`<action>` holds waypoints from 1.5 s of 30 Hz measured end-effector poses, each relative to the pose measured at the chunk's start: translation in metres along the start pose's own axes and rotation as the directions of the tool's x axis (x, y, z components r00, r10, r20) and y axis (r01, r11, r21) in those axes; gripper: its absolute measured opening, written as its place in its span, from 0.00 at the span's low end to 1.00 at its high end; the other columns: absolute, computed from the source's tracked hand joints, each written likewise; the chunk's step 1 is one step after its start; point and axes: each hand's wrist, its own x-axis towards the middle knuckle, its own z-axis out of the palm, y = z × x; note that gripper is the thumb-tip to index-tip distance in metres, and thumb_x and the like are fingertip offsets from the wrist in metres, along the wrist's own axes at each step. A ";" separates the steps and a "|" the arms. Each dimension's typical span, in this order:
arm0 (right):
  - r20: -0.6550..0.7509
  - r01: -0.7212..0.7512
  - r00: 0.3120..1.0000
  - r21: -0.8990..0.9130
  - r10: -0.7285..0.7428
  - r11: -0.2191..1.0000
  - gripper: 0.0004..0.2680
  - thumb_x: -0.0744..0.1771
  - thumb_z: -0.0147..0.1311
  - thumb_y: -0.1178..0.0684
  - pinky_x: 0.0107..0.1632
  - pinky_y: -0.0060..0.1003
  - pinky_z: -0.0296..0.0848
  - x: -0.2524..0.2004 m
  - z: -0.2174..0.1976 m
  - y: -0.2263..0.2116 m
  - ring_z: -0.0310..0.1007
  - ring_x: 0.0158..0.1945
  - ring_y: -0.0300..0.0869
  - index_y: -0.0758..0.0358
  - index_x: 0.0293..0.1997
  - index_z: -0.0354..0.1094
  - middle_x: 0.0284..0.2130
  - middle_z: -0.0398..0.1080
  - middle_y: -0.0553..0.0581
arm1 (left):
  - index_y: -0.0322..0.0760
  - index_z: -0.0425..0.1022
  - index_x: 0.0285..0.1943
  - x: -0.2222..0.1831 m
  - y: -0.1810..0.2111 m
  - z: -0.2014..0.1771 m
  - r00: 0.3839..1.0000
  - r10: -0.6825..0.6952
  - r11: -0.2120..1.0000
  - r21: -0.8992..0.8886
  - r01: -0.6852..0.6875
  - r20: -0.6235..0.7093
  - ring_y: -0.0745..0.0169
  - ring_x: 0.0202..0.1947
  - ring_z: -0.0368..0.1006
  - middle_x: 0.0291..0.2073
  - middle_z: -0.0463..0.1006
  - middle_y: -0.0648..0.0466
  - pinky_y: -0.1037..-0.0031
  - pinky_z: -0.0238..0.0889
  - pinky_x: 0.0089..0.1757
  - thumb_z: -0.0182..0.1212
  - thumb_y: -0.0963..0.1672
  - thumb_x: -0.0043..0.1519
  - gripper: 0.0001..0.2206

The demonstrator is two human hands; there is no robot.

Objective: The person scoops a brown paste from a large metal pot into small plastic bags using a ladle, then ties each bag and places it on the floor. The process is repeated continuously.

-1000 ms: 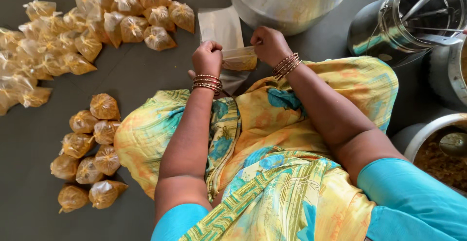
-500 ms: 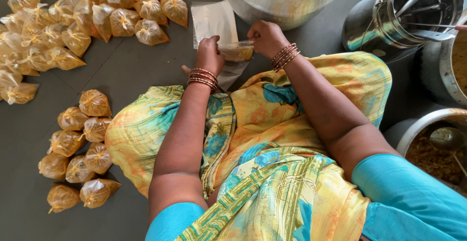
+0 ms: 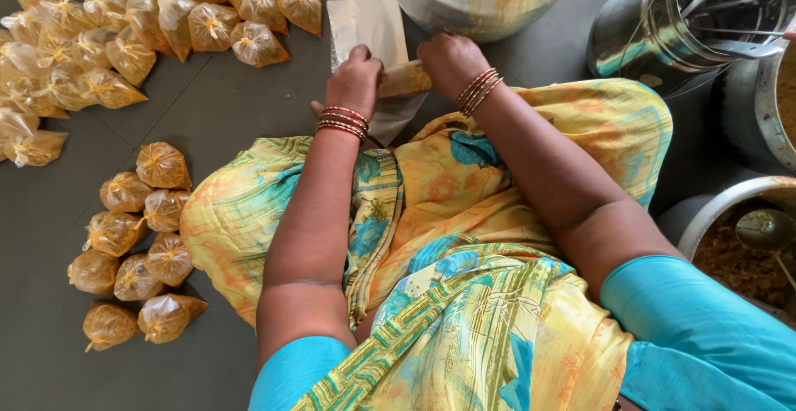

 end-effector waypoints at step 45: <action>-0.543 0.425 0.835 0.737 0.088 0.525 0.08 0.63 0.51 0.72 0.41 0.39 0.77 0.013 -0.093 -0.023 0.77 0.35 0.48 0.66 0.38 0.66 0.35 0.72 0.58 | 0.34 0.78 0.44 -0.014 -0.019 -0.072 0.881 0.139 0.746 -0.537 -0.393 -0.452 0.68 0.38 0.77 0.39 0.81 0.55 0.75 0.73 0.41 0.66 0.39 0.65 0.03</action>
